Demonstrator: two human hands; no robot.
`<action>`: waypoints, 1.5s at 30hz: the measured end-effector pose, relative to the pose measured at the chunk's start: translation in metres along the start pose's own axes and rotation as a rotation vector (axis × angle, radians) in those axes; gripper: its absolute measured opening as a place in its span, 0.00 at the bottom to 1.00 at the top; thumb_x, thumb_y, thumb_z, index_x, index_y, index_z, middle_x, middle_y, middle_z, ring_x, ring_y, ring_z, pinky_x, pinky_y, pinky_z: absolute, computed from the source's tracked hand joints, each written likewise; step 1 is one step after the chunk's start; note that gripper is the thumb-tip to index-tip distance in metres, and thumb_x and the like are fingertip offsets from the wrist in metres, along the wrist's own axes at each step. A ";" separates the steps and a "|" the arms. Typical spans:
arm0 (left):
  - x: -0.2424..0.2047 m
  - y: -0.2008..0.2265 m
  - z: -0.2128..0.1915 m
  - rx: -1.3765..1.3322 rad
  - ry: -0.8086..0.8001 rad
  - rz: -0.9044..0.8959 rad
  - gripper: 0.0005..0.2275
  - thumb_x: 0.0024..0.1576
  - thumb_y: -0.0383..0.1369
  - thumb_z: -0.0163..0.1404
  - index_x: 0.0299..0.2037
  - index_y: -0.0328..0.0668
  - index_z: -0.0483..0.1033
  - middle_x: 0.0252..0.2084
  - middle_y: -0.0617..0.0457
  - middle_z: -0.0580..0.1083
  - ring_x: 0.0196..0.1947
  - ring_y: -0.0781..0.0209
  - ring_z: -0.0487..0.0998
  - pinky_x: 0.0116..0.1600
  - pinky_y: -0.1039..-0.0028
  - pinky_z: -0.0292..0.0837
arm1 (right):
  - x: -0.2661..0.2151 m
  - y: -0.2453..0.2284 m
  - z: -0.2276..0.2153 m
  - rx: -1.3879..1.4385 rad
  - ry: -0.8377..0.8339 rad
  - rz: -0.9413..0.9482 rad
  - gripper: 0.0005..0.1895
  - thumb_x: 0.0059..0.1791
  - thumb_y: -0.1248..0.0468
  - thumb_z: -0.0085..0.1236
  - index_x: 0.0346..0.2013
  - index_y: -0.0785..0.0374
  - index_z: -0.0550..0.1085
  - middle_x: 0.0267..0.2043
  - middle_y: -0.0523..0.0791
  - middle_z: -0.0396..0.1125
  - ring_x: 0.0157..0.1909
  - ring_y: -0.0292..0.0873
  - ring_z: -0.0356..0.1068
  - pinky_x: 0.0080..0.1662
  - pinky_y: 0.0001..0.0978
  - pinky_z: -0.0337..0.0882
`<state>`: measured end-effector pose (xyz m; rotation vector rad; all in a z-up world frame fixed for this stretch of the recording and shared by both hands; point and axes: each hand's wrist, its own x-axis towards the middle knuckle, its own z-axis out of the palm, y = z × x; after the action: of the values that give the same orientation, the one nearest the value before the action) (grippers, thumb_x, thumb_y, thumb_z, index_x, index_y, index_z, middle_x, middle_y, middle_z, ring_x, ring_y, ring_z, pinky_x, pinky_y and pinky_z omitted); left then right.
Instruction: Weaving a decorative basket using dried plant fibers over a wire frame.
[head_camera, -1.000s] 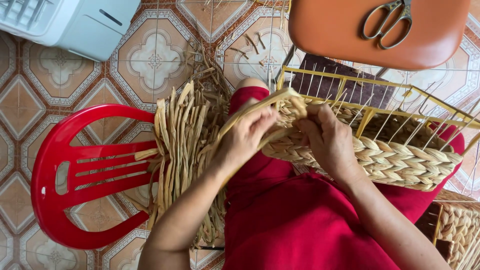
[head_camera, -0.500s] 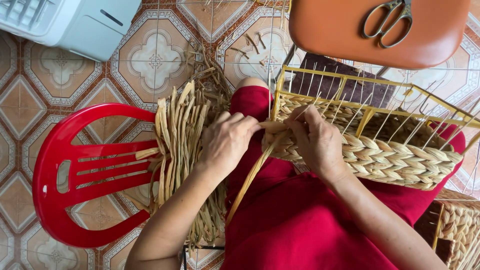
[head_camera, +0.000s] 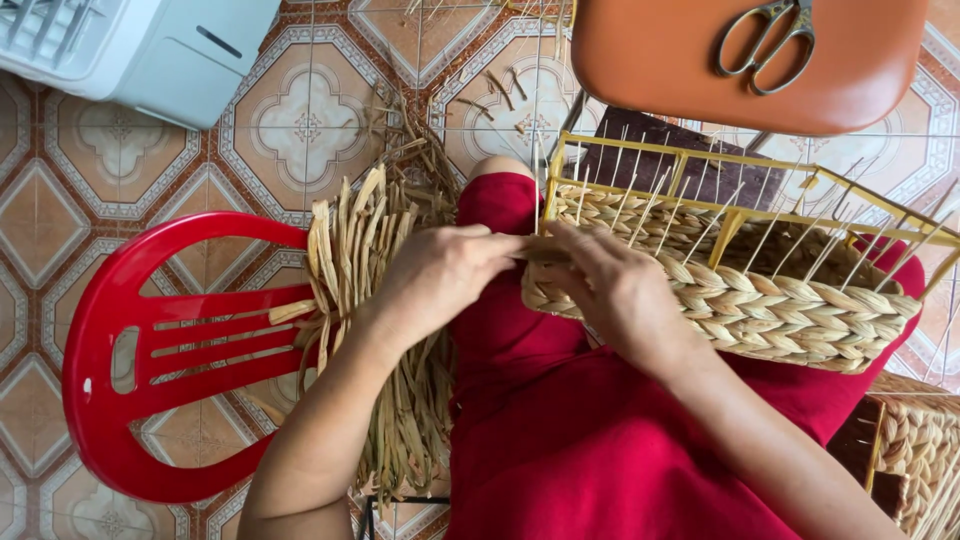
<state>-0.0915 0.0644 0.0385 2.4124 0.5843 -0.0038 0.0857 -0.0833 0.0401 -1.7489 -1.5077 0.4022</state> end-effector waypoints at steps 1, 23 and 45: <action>0.000 -0.008 -0.003 0.027 0.069 0.048 0.09 0.58 0.32 0.60 0.49 0.50 0.82 0.38 0.57 0.80 0.35 0.67 0.78 0.40 0.74 0.77 | 0.003 -0.002 0.006 -0.073 -0.049 0.024 0.21 0.48 0.62 0.64 0.54 0.68 0.76 0.37 0.50 0.74 0.31 0.48 0.77 0.33 0.40 0.77; -0.004 -0.017 0.062 -0.328 0.293 -0.207 0.03 0.64 0.27 0.52 0.44 0.41 0.78 0.38 0.55 0.78 0.24 0.66 0.75 0.27 0.77 0.74 | -0.009 0.017 0.029 -0.035 0.079 0.046 0.13 0.54 0.73 0.55 0.54 0.68 0.72 0.45 0.51 0.73 0.42 0.52 0.78 0.43 0.40 0.78; 0.034 -0.062 0.136 -1.496 0.465 -0.402 0.08 0.63 0.29 0.48 0.47 0.40 0.79 0.36 0.55 0.78 0.26 0.69 0.70 0.33 0.76 0.73 | -0.015 0.017 0.020 -0.109 0.091 -0.022 0.18 0.48 0.72 0.54 0.54 0.68 0.73 0.53 0.52 0.69 0.50 0.51 0.73 0.47 0.39 0.77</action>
<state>-0.0672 0.0397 -0.1107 0.8147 0.8335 0.6045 0.0804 -0.0903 0.0116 -1.8084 -1.5063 0.2297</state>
